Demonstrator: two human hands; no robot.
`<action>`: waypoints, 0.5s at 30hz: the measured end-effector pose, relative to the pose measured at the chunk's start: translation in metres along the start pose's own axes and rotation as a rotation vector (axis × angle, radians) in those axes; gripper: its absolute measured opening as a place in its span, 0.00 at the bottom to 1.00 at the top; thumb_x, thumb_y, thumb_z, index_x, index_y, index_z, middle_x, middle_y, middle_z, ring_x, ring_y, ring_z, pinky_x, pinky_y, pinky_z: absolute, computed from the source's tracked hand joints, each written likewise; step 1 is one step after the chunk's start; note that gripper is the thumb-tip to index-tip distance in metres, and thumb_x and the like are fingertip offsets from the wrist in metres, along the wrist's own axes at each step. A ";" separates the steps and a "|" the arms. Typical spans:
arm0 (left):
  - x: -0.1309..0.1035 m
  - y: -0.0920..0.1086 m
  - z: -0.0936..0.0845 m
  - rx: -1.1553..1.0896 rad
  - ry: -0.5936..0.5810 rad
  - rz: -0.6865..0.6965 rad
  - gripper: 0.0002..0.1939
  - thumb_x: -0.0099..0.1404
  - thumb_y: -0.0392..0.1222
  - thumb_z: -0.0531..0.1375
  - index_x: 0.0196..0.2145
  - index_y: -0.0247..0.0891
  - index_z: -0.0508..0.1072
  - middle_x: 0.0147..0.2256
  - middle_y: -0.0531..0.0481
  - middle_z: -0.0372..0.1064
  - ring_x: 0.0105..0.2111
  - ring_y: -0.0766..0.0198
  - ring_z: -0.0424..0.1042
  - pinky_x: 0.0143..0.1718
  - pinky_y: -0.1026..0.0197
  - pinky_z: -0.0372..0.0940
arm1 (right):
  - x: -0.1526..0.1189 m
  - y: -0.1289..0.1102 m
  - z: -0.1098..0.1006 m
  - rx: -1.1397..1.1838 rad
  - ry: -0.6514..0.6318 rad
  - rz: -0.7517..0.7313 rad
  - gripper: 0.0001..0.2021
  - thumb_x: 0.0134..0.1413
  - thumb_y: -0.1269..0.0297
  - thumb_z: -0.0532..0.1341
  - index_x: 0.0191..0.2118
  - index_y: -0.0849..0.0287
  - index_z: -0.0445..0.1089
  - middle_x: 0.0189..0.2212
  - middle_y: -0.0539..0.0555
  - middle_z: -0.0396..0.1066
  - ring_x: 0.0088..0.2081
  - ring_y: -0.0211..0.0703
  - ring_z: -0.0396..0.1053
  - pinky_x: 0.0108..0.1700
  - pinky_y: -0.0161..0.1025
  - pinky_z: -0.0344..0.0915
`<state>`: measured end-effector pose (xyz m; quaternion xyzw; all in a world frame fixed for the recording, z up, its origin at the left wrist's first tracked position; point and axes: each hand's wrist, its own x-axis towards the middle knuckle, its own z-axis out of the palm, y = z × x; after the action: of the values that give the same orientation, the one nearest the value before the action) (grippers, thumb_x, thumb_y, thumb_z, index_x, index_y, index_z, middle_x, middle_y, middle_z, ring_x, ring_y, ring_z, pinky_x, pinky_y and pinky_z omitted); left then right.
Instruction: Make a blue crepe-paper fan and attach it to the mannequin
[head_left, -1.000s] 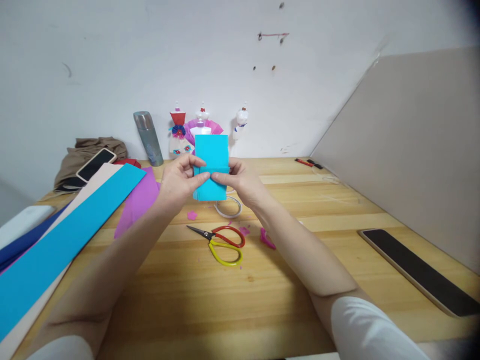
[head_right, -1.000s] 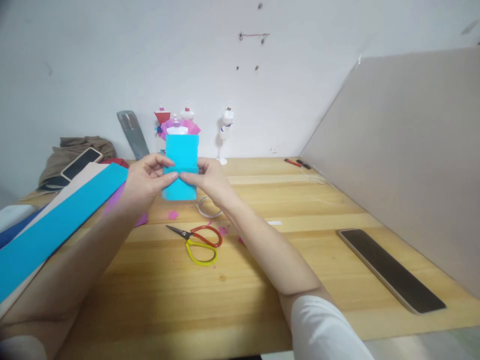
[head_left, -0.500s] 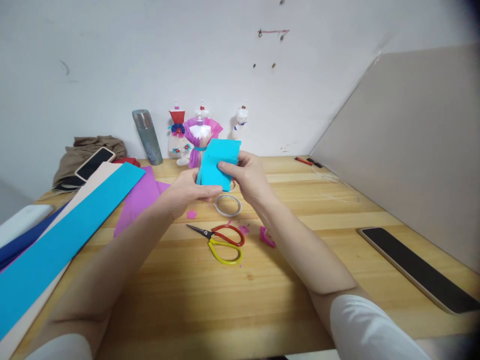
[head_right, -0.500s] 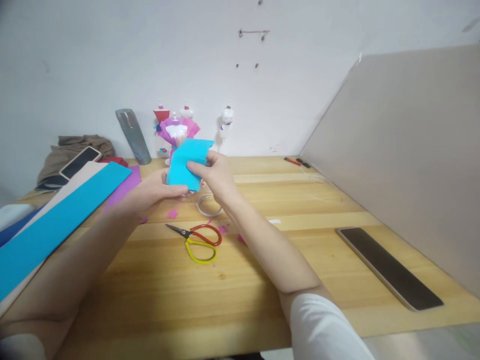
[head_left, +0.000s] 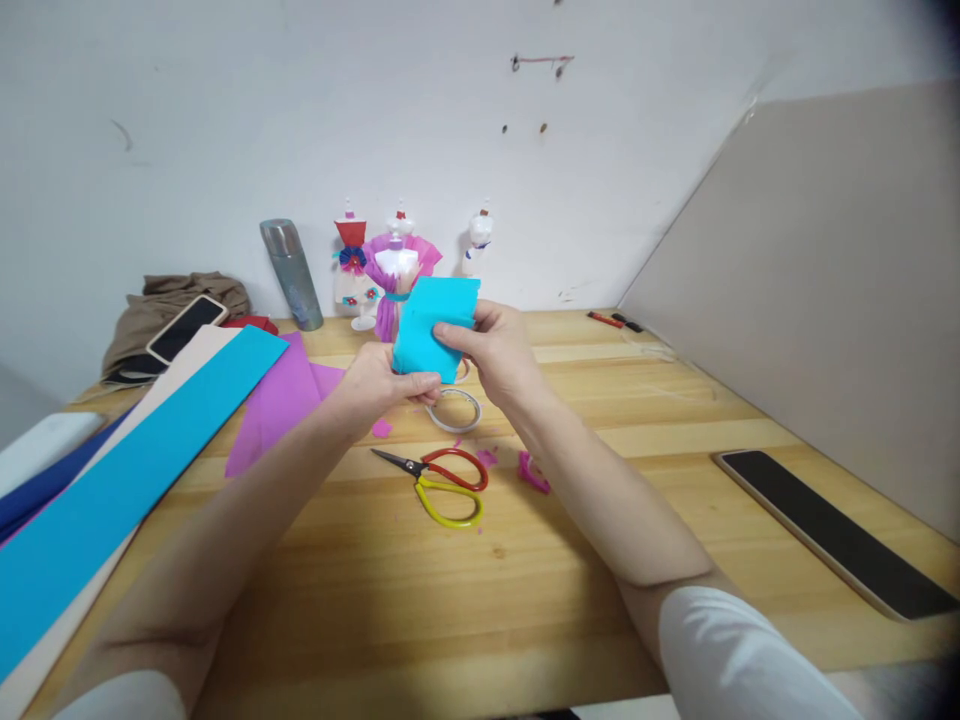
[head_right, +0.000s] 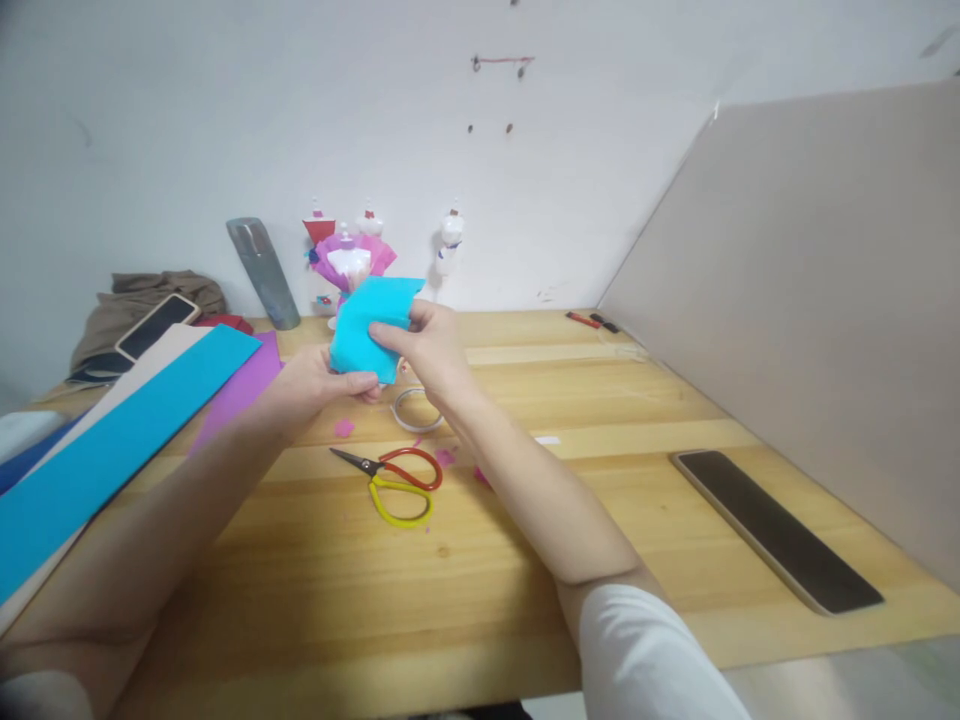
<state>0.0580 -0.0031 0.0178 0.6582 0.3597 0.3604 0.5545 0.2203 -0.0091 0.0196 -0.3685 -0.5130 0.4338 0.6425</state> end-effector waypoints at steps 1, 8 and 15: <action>0.000 0.000 -0.001 0.001 -0.007 0.005 0.11 0.48 0.43 0.72 0.25 0.34 0.78 0.25 0.49 0.76 0.28 0.61 0.76 0.37 0.57 0.74 | 0.000 0.000 0.000 -0.001 0.001 0.002 0.12 0.31 0.62 0.72 0.26 0.58 0.74 0.23 0.48 0.74 0.27 0.40 0.70 0.30 0.38 0.68; 0.003 -0.008 0.002 0.001 0.062 0.001 0.16 0.45 0.44 0.75 0.31 0.34 0.80 0.29 0.48 0.78 0.31 0.58 0.76 0.34 0.57 0.71 | -0.001 0.006 0.001 -0.018 0.019 0.000 0.13 0.34 0.61 0.72 0.31 0.57 0.76 0.30 0.52 0.77 0.32 0.43 0.73 0.33 0.41 0.70; 0.002 -0.002 -0.003 0.157 0.049 0.007 0.12 0.46 0.43 0.73 0.26 0.37 0.77 0.27 0.50 0.75 0.30 0.58 0.74 0.33 0.57 0.70 | -0.002 0.005 0.001 -0.025 -0.010 -0.054 0.13 0.35 0.60 0.73 0.31 0.57 0.76 0.30 0.52 0.78 0.33 0.45 0.73 0.35 0.42 0.71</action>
<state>0.0561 0.0000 0.0163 0.6919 0.3979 0.3489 0.4911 0.2178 -0.0094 0.0146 -0.3604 -0.5313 0.4118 0.6467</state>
